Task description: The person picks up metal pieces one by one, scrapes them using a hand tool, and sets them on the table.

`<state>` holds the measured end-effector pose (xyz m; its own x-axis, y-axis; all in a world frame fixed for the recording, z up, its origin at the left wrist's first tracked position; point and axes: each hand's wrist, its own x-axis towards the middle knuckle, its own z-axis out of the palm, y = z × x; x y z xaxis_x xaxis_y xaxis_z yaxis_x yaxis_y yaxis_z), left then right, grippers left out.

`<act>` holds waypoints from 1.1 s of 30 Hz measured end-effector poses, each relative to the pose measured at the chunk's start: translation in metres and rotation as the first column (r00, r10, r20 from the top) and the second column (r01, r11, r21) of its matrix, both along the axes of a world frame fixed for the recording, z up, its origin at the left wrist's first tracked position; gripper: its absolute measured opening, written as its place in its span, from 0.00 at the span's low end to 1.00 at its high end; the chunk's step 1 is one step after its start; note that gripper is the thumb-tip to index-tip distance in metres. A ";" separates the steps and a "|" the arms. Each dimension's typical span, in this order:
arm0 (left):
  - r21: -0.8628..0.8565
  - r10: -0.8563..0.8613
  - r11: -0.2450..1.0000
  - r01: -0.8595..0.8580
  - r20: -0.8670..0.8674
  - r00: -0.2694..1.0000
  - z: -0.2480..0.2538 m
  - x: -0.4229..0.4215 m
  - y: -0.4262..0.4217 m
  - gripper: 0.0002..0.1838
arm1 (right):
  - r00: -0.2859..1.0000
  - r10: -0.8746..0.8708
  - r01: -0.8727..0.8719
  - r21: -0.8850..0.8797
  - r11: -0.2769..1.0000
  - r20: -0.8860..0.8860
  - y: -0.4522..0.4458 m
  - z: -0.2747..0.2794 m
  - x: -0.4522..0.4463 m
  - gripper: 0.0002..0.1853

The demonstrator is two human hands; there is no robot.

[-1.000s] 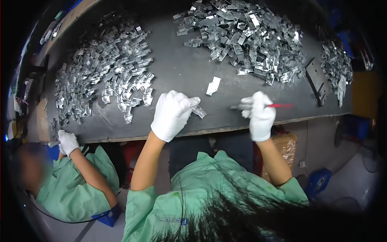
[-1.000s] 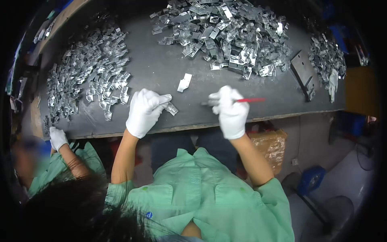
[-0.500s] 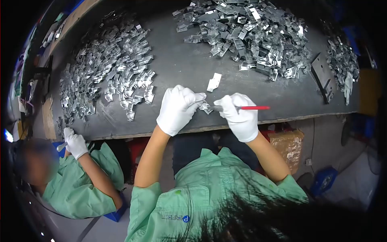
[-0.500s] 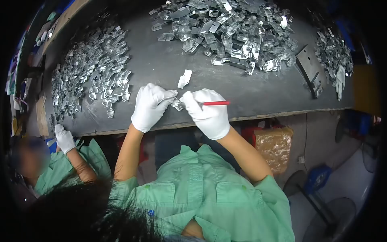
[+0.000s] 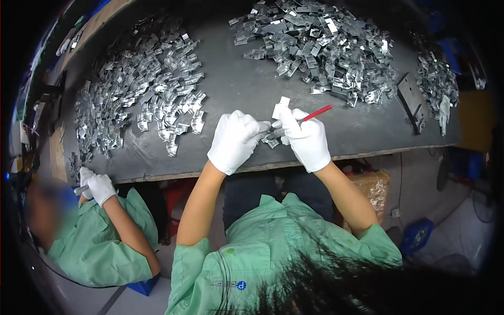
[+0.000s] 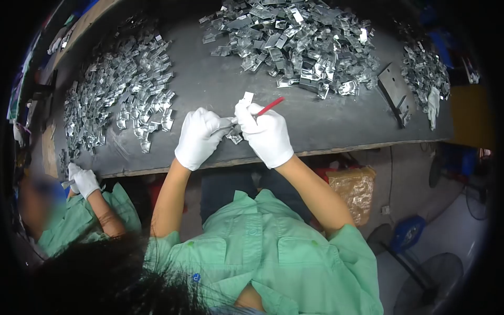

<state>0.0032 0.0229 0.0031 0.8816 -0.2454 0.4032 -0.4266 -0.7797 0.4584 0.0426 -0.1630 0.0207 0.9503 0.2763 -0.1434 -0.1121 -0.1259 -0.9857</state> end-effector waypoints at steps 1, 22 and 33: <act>0.000 0.001 1.000 -0.001 -0.004 1.000 -0.002 0.000 0.001 0.07 | 0.999 -0.034 0.033 0.046 0.998 0.031 -0.001 0.004 0.000 0.17; 0.235 0.376 0.903 -0.360 -0.029 0.926 0.049 0.017 -0.033 0.31 | 0.928 -0.358 0.372 0.239 0.897 -0.099 -0.067 -0.006 0.022 0.17; 0.274 0.539 0.834 -0.480 -0.212 0.815 0.036 0.022 -0.028 0.18 | 0.932 -0.349 0.363 0.241 0.900 -0.099 -0.070 -0.005 0.019 0.18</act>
